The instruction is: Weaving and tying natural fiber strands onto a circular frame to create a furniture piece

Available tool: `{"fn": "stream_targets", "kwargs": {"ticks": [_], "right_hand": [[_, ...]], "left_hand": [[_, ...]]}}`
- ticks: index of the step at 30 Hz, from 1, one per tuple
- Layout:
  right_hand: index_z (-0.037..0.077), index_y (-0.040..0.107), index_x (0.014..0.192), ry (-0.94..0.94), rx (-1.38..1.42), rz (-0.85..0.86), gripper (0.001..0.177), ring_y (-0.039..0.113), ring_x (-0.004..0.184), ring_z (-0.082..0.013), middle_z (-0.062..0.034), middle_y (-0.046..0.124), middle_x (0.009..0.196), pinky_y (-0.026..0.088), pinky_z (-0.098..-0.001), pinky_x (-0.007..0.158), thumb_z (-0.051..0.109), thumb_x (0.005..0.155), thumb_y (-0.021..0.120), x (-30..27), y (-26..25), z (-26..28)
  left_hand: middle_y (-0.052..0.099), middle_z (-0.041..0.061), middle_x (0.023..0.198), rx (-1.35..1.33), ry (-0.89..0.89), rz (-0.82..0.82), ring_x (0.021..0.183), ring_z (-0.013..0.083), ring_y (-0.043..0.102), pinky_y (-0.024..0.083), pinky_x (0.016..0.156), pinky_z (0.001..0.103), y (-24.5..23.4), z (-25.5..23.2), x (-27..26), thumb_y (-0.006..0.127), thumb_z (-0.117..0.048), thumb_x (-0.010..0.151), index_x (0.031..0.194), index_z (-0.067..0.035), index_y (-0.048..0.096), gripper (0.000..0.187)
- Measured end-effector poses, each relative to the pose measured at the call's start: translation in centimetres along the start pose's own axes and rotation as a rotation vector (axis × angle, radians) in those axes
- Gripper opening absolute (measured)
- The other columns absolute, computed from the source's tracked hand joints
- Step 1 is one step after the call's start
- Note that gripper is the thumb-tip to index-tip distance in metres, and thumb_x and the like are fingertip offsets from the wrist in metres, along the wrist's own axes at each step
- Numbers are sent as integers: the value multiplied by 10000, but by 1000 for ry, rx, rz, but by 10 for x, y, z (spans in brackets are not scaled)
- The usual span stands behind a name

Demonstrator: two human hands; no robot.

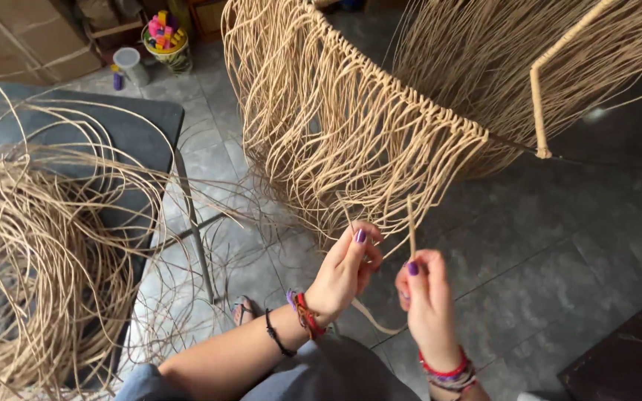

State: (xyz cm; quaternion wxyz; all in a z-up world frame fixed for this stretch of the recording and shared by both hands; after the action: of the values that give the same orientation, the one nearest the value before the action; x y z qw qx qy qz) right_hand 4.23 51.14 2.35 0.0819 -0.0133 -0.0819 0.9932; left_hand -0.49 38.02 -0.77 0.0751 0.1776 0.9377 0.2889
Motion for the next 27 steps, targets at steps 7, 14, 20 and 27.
{"fn": "stream_targets", "kwargs": {"ticks": [7, 14, 20, 27], "right_hand": [[97, 553, 982, -221, -226, -88, 62, 479, 564, -100, -7, 520, 675, 419, -273, 538, 128, 1031, 533, -10, -15, 18], [107, 592, 980, -201, -69, -84, 110, 402, 555, -56, 32, 489, 659, 348, -238, 495, 141, 1050, 515, -13, -28, 9], [60, 637, 1082, -74, 36, 95, 192, 620, 845, -128, -59, 685, 948, 515, -277, 765, 198, 1043, 509, -6, -22, -11], [40, 717, 900, 107, 12, 29, 198, 369, 567, -95, -2, 449, 635, 319, -266, 515, 84, 949, 531, -3, -33, -8]], "left_hand": [[570, 114, 1421, 285, 425, 215, 1533, 268, 373, 269, 1312, 443, 64, -50, -13, 288, -348, 1155, 1342, -36, 580, 466], [510, 169, 1520, 525, 385, 295, 1502, 255, 413, 280, 1269, 446, 87, -43, -13, 240, -399, 1148, 1368, -123, 600, 504], [675, 77, 1311, 406, 432, 301, 1320, 191, 563, 307, 1243, 393, 85, -54, 0, 297, -327, 1154, 1416, -53, 540, 450], [600, 103, 1457, 336, 177, 434, 654, 78, 511, 507, 607, 206, 67, -59, 23, 307, -448, 1101, 1538, -51, 415, 600]]}}
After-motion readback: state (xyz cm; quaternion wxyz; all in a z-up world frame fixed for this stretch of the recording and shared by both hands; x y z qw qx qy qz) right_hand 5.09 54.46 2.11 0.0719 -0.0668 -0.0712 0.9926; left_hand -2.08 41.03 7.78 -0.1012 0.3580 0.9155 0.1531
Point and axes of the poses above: each hand's wrist, its own x-axis towards the middle knuckle, its own y-axis out of the palm, z = x × y, the point moved 8 cm from there along x, towards the middle knuckle
